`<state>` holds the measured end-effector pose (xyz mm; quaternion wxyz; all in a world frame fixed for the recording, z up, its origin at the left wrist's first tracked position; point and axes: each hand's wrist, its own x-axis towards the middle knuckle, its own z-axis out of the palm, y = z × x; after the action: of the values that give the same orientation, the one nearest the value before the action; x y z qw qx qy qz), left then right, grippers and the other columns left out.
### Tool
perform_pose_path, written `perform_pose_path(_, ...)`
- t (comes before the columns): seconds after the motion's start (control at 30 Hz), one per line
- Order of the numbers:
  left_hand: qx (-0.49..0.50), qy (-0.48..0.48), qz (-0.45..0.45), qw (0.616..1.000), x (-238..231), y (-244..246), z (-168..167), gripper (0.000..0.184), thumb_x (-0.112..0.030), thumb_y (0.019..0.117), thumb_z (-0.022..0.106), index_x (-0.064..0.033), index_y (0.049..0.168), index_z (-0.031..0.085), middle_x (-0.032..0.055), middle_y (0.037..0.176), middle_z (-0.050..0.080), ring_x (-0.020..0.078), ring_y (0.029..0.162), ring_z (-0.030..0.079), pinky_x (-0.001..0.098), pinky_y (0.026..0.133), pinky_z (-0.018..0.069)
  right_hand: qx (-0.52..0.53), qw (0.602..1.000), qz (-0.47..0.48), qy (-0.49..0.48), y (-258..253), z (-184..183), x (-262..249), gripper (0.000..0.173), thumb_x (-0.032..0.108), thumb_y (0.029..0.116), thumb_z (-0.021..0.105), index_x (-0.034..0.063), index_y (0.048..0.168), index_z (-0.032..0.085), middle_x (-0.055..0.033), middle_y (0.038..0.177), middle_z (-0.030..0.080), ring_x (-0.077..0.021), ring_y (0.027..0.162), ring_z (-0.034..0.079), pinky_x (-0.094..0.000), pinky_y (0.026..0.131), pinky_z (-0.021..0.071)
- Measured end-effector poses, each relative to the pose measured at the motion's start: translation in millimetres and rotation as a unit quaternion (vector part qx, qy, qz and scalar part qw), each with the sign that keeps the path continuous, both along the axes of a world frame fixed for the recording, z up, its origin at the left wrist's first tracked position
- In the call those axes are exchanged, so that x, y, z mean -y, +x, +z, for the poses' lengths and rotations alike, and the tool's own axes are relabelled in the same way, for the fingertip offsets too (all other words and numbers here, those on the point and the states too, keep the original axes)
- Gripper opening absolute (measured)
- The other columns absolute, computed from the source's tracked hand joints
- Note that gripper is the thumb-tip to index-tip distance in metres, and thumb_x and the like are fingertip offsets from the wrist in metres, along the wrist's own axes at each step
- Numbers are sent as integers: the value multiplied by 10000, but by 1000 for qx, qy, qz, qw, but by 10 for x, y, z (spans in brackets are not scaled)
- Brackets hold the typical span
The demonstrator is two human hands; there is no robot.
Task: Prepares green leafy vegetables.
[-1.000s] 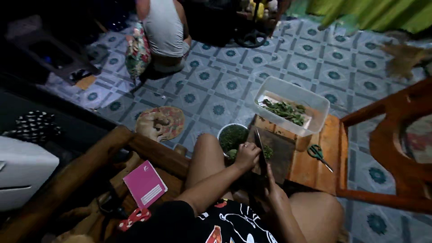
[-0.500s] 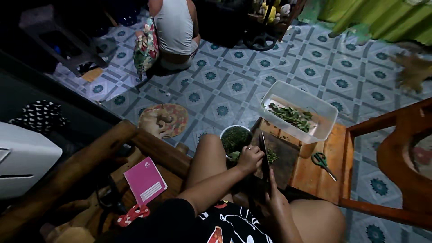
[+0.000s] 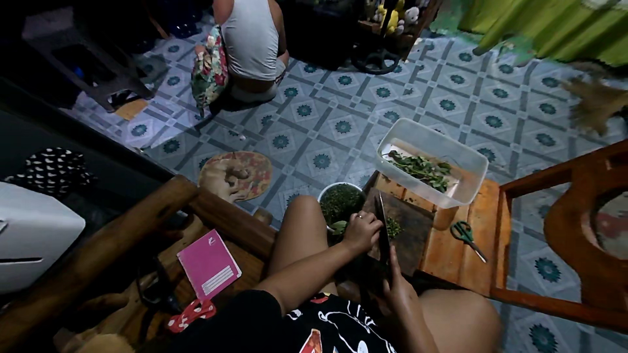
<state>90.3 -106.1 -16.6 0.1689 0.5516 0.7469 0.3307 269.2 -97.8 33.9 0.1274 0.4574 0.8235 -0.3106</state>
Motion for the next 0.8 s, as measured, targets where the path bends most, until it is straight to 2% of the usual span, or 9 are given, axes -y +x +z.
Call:
perform_pose_path(0.13, 2, 0, 0, 1000, -13, 5, -21, 237, -142, 988, 601, -41, 1144, 749, 195, 1187, 702, 390, 1194, 622, 568, 1063, 420, -12, 1000, 2, 9, 25, -37, 8, 812, 116, 1026, 516, 207, 1664, 22, -254, 1137, 703, -429, 1002, 705, -600, 896, 539)
perform_pose_path(0.3, -12, -1, 6, 1000, -29, 9, -86, 245, -162, 1002, 589, -46, 1144, 752, 173, 1190, 715, 372, 1193, 638, 557, 1056, 442, -20, 1000, -2, -2, 19, -20, 0, 814, 100, 1028, 516, 207, 1664, 19, -251, 1209, 685, -438, 1066, 688, -603, 936, 528)
perform_pose_path(0.43, -20, 29, 12, 999, -49, 55, -304, 210, -142, 990, 620, -65, 1114, 771, 162, 1160, 717, 362, 1154, 646, 563, 1018, 465, -40, 999, 0, -23, 77, 50, -89, 712, 114, 1067, 425, 193, 1664, 46, -259, 1223, 679, -435, 1071, 686, -593, 946, 523)
perform_pose_path(0.53, -24, 36, 8, 999, -58, 48, -361, 189, -136, 977, 650, -64, 1102, 772, 163, 1147, 720, 367, 1150, 647, 575, 1015, 467, -49, 999, -6, -17, 121, 143, -112, 679, 99, 1068, 406, 179, 1662, 88, -267, 1224, 678, -441, 1065, 687, -592, 948, 518)
perform_pose_path(0.67, -27, 42, 16, 999, -67, 52, -394, 180, -132, 960, 665, -61, 1085, 773, 167, 1126, 718, 369, 1141, 645, 573, 1022, 464, -25, 1000, 2, -19, 168, 261, -86, 670, 120, 1076, 399, 216, 1664, 94, -249, 1183, 692, -427, 1034, 692, -589, 919, 526)
perform_pose_path(0.8, -31, 35, 14, 999, -60, 47, -388, 175, -122, 959, 655, -47, 1067, 770, 169, 1134, 717, 370, 1154, 642, 575, 1021, 462, 61, 997, 12, -47, 117, 276, -5, 738, 120, 1073, 420, 300, 1661, 13, -227, 1192, 681, -404, 1051, 687, -571, 914, 534)
